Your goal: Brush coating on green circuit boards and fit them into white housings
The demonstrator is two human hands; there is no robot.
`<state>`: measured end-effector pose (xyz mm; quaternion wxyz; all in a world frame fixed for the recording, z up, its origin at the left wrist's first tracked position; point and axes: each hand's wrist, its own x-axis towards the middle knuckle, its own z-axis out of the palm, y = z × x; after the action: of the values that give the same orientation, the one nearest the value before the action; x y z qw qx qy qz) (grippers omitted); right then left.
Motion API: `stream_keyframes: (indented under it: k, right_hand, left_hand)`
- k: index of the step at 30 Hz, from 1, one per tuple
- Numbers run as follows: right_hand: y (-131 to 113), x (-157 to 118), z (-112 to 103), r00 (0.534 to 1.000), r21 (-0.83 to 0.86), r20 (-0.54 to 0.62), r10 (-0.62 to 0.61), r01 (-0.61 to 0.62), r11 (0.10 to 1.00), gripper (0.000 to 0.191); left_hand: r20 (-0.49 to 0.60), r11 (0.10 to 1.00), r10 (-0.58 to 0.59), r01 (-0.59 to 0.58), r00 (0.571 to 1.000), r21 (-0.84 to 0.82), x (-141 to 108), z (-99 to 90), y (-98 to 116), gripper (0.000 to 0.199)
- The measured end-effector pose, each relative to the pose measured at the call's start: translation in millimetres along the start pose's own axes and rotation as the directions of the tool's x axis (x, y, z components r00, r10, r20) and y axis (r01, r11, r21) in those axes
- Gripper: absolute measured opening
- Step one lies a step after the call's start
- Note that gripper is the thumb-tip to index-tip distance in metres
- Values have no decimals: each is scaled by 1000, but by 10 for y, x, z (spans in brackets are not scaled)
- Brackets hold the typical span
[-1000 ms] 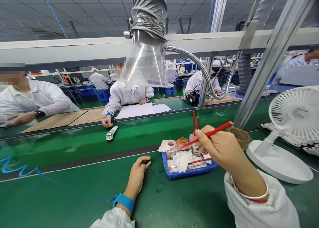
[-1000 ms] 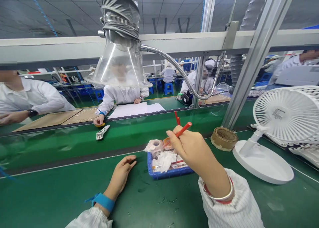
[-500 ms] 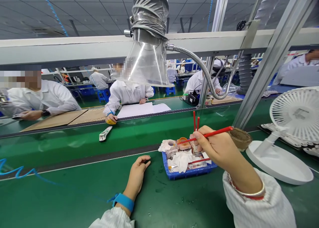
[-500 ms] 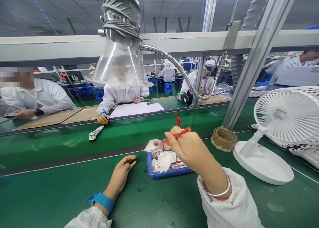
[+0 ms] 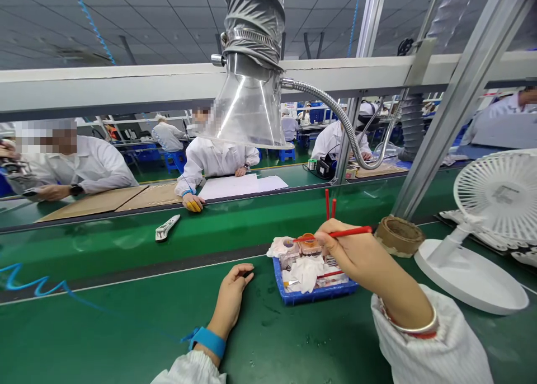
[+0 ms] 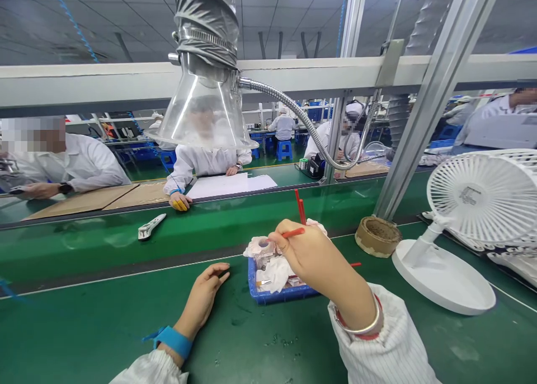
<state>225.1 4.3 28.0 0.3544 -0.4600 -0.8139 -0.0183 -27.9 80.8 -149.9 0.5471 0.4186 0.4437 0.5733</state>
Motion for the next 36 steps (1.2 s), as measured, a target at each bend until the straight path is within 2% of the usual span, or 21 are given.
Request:
stream_keyframes:
  k: [3, 7, 9, 14, 18, 24, 27, 29, 34, 36]
  right_hand:
    - [-1, 2, -5, 998, 29, 57, -26, 25, 999, 32]
    - [15, -32, -31, 998, 150, 12, -54, 51, 987, 28]
    - [19, -46, -35, 999, 148, 8, -31, 30, 989, 25]
    - [27, -90, -72, 992, 163, 118, -50, 31, 986, 19]
    - [38, -99, -87, 992, 233, 101, -70, 45, 971, 19]
    - [-31, -129, -122, 973, 156, 211, -96, 63, 986, 19]
    - [-51, -156, -146, 976, 177, 165, -145, 115, 977, 19]
    - [-56, -140, -132, 980, 169, 147, -135, 110, 980, 19]
    - [-83, -101, -102, 953, 65, 287, -97, 81, 995, 21]
    - [-90, -121, -113, 951, 87, 287, -118, 97, 992, 21]
  left_hand:
    - [4, 1000, -4, 4, 1000, 4, 0, -8, -4, 28]
    - [5, 1000, -13, 13, 1000, 8, -1, -18, -16, 26]
    - [6, 1000, -21, 21, 1000, 7, -2, -17, -17, 23]
    - [8, 999, -21, 21, 1000, -25, 3, -9, -8, 19]
    - [13, 999, -26, 26, 1000, -39, 14, -11, -11, 20]
    - [13, 998, -36, 37, 999, -48, 1, 1, 2, 20]
    - [7, 997, -39, 40, 999, -62, -11, 11, 12, 24]
    - [-1, 997, -36, 36, 999, -68, -14, 15, 16, 29]
    - [-2, 999, -9, 9, 1000, -37, -12, 30, 27, 32]
    - [6, 1000, 17, -17, 1000, -6, -12, 30, 27, 32]
